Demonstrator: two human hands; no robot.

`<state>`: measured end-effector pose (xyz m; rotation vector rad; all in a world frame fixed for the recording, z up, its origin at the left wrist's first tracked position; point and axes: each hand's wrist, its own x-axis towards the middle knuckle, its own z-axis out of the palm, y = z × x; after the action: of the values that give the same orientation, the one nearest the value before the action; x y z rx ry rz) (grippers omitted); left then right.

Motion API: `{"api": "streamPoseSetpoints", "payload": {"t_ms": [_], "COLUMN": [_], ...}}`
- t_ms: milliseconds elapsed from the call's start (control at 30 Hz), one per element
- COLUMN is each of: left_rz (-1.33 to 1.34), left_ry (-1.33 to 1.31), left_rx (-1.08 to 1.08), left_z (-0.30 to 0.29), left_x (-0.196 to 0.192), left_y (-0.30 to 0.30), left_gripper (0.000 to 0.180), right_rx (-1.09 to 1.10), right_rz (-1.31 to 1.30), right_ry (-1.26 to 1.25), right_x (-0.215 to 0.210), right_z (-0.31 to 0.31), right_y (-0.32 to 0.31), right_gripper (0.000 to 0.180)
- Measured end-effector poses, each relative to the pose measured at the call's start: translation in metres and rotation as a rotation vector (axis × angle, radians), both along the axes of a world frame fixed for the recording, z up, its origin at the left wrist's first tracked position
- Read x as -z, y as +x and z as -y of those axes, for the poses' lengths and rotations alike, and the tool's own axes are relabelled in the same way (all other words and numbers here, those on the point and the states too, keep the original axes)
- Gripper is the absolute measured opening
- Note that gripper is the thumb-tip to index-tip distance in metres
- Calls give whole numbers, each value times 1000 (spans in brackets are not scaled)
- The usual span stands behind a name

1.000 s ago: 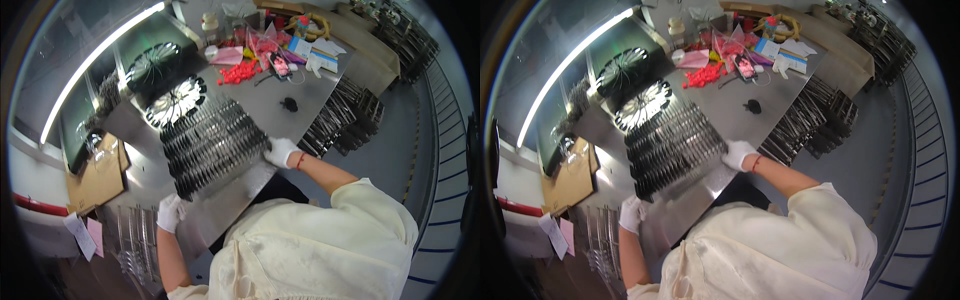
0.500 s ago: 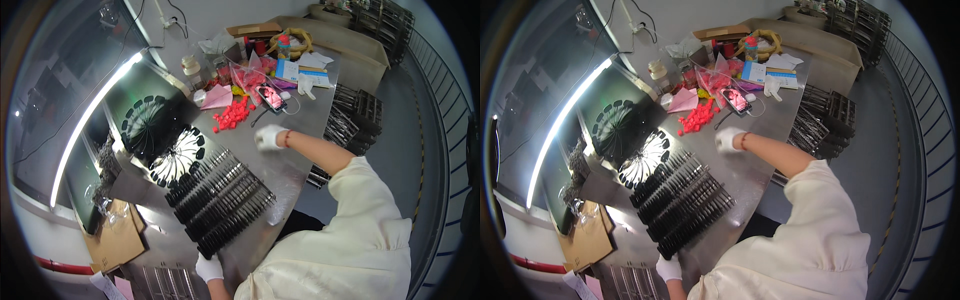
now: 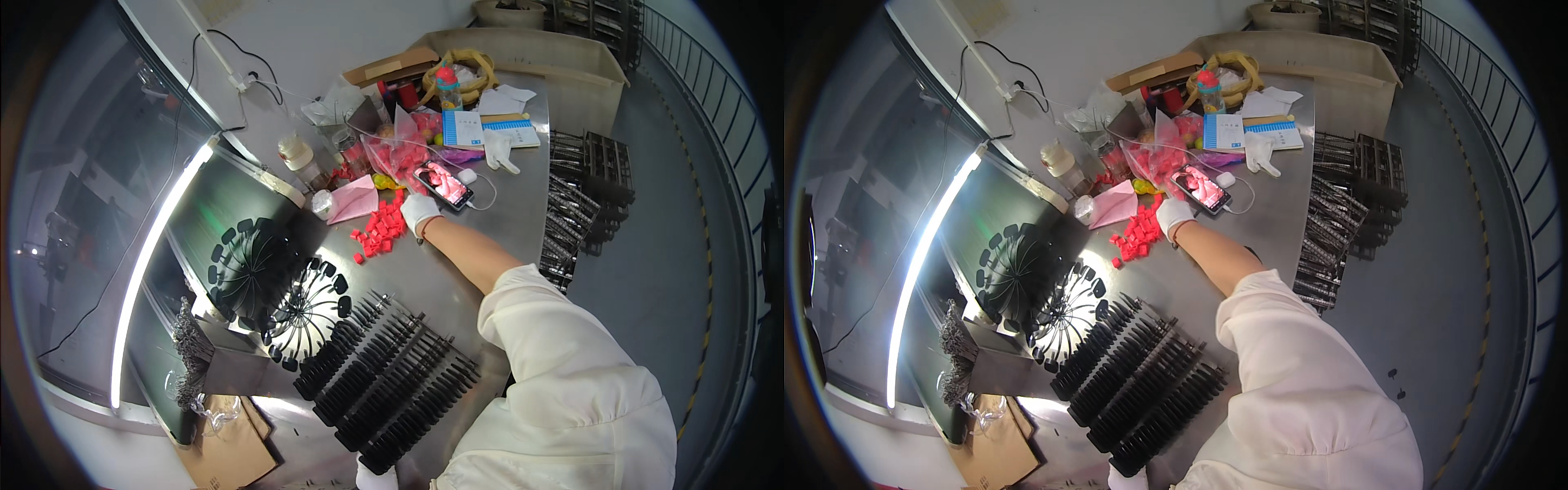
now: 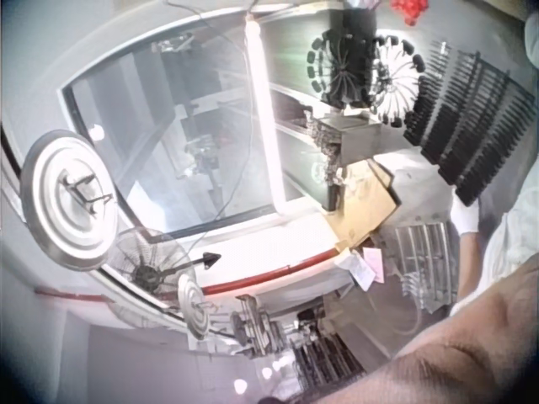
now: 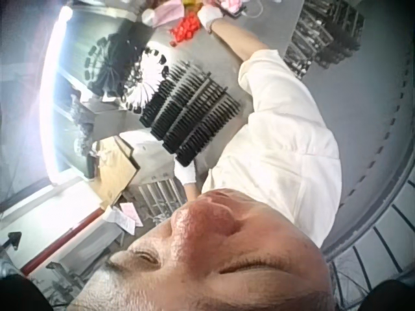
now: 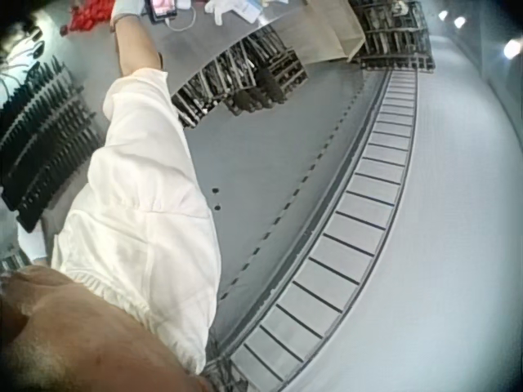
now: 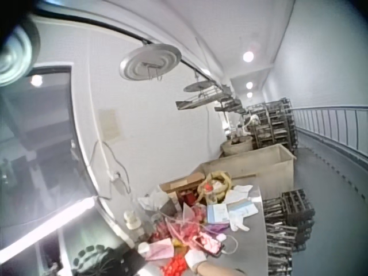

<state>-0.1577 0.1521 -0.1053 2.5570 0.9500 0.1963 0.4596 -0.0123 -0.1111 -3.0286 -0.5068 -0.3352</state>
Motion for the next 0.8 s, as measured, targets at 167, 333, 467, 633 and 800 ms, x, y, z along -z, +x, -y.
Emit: {"api": "streamPoseSetpoints", "payload": {"t_ms": [167, 333, 467, 633, 800], "left_rz": [163, 140, -20, -122, -72], "left_ry": [-43, -131, -365, -954, -1130], "left_rx": [184, 257, 225, -231, -379], "left_z": [-20, -29, -27, 6, 41], "left_x": [10, 11, -41, -151, -201], "left_y": [19, 6, 7, 38, 54], "left_gripper": [68, 82, 47, 25, 7], "right_rx": [-70, 228, 54, 60, -369], "right_rz": [-658, -1404, -1106, -1242, -527], "right_ry": [1272, 2017, 1869, 1817, 1391], "right_x": [-21, -39, -67, -104, -108], "right_z": [35, 108, 153, 173, 135], "right_y": [-50, -168, -259, -333, -371], "right_gripper": [22, 32, 38, 36, 22]}}
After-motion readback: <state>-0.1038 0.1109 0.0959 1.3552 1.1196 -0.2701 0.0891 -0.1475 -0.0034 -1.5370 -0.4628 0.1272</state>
